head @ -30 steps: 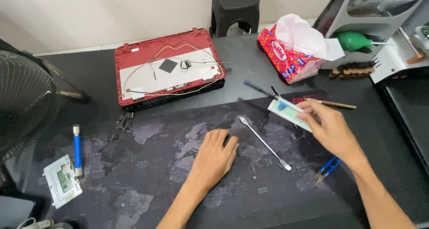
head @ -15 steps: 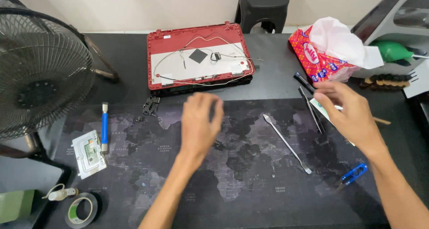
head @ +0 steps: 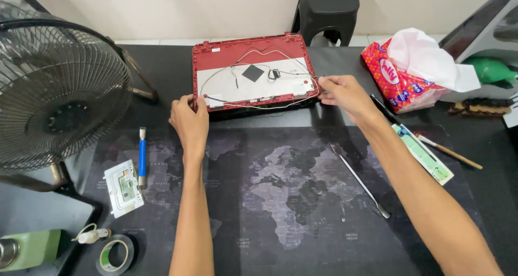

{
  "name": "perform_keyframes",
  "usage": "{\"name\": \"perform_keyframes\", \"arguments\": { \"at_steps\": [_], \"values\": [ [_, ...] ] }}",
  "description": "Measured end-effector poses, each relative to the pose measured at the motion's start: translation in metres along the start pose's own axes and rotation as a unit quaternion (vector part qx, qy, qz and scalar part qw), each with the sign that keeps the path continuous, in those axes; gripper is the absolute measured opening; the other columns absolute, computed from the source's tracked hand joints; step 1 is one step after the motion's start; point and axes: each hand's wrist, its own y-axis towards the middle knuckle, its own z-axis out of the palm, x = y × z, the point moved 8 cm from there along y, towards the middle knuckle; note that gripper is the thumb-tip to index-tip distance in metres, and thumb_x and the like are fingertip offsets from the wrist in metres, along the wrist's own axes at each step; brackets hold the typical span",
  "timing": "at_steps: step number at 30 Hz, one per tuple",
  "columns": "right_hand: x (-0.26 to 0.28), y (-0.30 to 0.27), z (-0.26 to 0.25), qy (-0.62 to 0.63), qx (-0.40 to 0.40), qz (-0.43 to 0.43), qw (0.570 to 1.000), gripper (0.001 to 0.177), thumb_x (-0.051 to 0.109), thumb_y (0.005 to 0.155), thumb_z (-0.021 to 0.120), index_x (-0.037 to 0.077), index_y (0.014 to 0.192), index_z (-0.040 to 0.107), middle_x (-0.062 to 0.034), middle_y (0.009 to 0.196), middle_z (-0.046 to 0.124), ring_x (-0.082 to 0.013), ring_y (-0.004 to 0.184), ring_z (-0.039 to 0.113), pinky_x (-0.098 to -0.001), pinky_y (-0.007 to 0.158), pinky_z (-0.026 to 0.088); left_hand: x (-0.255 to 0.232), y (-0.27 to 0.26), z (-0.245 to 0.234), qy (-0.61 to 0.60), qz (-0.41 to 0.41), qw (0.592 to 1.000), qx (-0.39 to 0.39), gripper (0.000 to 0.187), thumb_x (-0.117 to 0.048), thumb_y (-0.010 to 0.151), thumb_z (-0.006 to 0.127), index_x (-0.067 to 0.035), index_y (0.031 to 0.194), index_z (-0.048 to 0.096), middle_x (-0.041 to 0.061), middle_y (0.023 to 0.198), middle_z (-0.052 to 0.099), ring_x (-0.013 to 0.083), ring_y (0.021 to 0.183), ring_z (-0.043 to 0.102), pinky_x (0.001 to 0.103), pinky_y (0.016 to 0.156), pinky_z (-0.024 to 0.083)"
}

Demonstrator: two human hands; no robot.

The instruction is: The person removes screws from the bottom of a laptop using a screwdriver, then detaches the battery. They flip the laptop over and remove the motherboard. The person applies a liquid to the motherboard and uses a hot air gun to heat a specific area while holding tweezers.

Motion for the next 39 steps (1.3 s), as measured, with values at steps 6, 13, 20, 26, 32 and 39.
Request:
{"name": "perform_keyframes", "arguments": {
  "at_steps": [6, 13, 20, 26, 32, 39],
  "values": [
    [0.008, 0.005, -0.005, -0.028, -0.014, -0.009, 0.999, 0.034, 0.028, 0.102, 0.063, 0.000, 0.119, 0.071, -0.0057, 0.100, 0.071, -0.0116, 0.086, 0.063, -0.0269, 0.080, 0.053, 0.004, 0.008, -0.002, -0.060, -0.022, 0.998, -0.006, 0.032, -0.024, 0.095, 0.072, 0.006, 0.107, 0.074, 0.020, 0.097, 0.070, 0.0273, 0.089, 0.070, 0.037, 0.083, 0.053],
    [0.030, 0.001, 0.026, 0.143, 0.074, 0.021, 0.987, 0.029, 0.022, 0.101, 0.063, 0.000, 0.119, 0.062, -0.0082, 0.111, 0.070, -0.0150, 0.098, 0.069, -0.0352, 0.091, 0.058, 0.028, 0.010, 0.015, -0.385, -0.147, 0.907, 0.090, 0.034, -0.015, 0.092, 0.070, 0.011, 0.114, 0.072, 0.008, 0.097, 0.074, 0.0090, 0.086, 0.064, 0.024, 0.079, 0.050],
    [0.031, -0.012, 0.024, 0.171, 0.107, 0.006, 0.979, 0.032, 0.020, 0.103, 0.058, -0.001, 0.128, 0.058, -0.0086, 0.121, 0.070, -0.0145, 0.108, 0.069, -0.0358, 0.098, 0.056, 0.022, 0.012, 0.000, -0.398, -0.179, 0.890, 0.129, 0.029, -0.016, 0.091, 0.072, 0.005, 0.111, 0.074, 0.006, 0.088, 0.073, 0.0099, 0.071, 0.062, 0.024, 0.065, 0.047],
    [0.036, -0.080, 0.012, 0.157, 0.118, 0.004, 0.981, 0.034, 0.018, 0.102, 0.060, -0.001, 0.130, 0.058, -0.0066, 0.122, 0.069, -0.0137, 0.103, 0.067, -0.0359, 0.091, 0.055, 0.005, 0.007, -0.004, -0.414, -0.139, 0.870, 0.229, 0.034, -0.027, 0.106, 0.069, 0.007, 0.102, 0.069, 0.004, 0.086, 0.069, 0.0056, 0.071, 0.058, 0.022, 0.063, 0.047],
    [0.021, -0.174, 0.006, 0.020, 0.086, 0.081, 0.993, 0.044, 0.025, 0.095, 0.063, -0.001, 0.131, 0.062, -0.0081, 0.118, 0.072, -0.0138, 0.099, 0.068, -0.0353, 0.084, 0.056, -0.024, -0.058, -0.039, -0.189, -0.090, 0.893, 0.398, 0.040, -0.036, 0.100, 0.062, 0.003, 0.100, 0.074, 0.002, 0.074, 0.068, 0.0044, 0.060, 0.057, 0.026, 0.049, 0.046],
    [-0.020, -0.233, 0.012, -0.067, 0.173, 0.137, 0.973, 0.050, 0.031, 0.087, 0.070, 0.002, 0.127, 0.065, -0.0096, 0.118, 0.078, -0.0105, 0.103, 0.072, -0.0255, 0.088, 0.056, -0.023, -0.166, -0.097, -0.108, -0.199, 0.827, 0.515, 0.046, -0.041, 0.093, 0.061, 0.004, 0.095, 0.073, 0.010, 0.055, 0.070, 0.0185, 0.035, 0.064, 0.031, 0.035, 0.045]
  ]
}}
